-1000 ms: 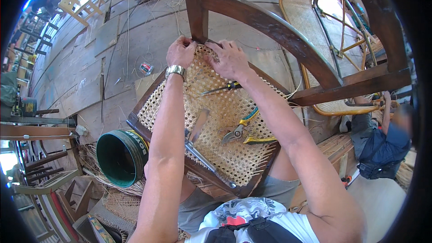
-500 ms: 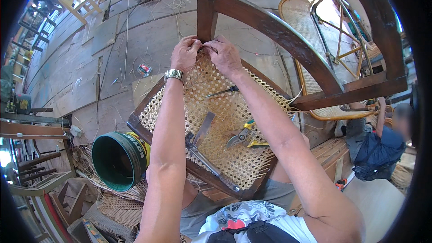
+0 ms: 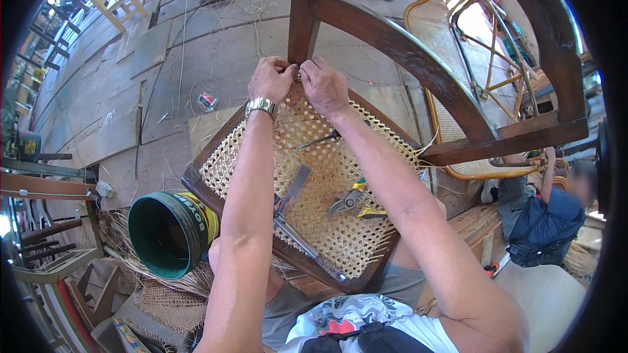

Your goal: Repairing or reweaving the cane seat of a wooden chair using pliers and mallet.

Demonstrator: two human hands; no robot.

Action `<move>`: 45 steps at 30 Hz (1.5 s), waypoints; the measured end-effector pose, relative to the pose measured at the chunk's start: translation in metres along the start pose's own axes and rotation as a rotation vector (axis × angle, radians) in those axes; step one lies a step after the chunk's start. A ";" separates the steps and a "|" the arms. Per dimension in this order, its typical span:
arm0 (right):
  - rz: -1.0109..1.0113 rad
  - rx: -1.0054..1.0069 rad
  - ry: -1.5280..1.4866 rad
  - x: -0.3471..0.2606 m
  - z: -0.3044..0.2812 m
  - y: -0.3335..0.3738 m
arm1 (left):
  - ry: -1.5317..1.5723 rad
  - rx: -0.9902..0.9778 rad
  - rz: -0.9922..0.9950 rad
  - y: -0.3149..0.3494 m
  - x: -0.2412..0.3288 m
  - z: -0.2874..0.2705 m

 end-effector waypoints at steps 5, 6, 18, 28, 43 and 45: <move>-0.007 -0.011 0.046 0.000 0.004 0.003 | -0.011 0.026 0.062 0.002 0.000 0.000; -0.013 -0.031 0.057 0.000 0.005 0.002 | 0.017 0.051 0.088 0.002 -0.002 0.000; 0.006 0.033 -0.008 0.005 0.003 0.003 | -0.068 0.028 0.258 0.019 0.010 0.002; 0.021 0.048 -0.057 0.002 0.005 0.004 | -0.176 0.125 0.401 0.027 0.014 0.003; 0.070 0.036 -0.102 0.007 0.005 0.005 | -0.094 0.085 0.387 0.023 0.008 0.006; 0.068 0.030 -0.087 0.006 0.006 0.004 | -0.114 0.077 0.371 0.021 0.009 0.006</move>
Point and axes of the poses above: each hand's wrist, its own y-axis away from the middle knuckle, its own z-axis out of the palm, x = y × z, the point moved 4 cm from there along -y, towards the middle knuckle, and after that the axes turned 12 degrees about y, right-handed, at the moved point
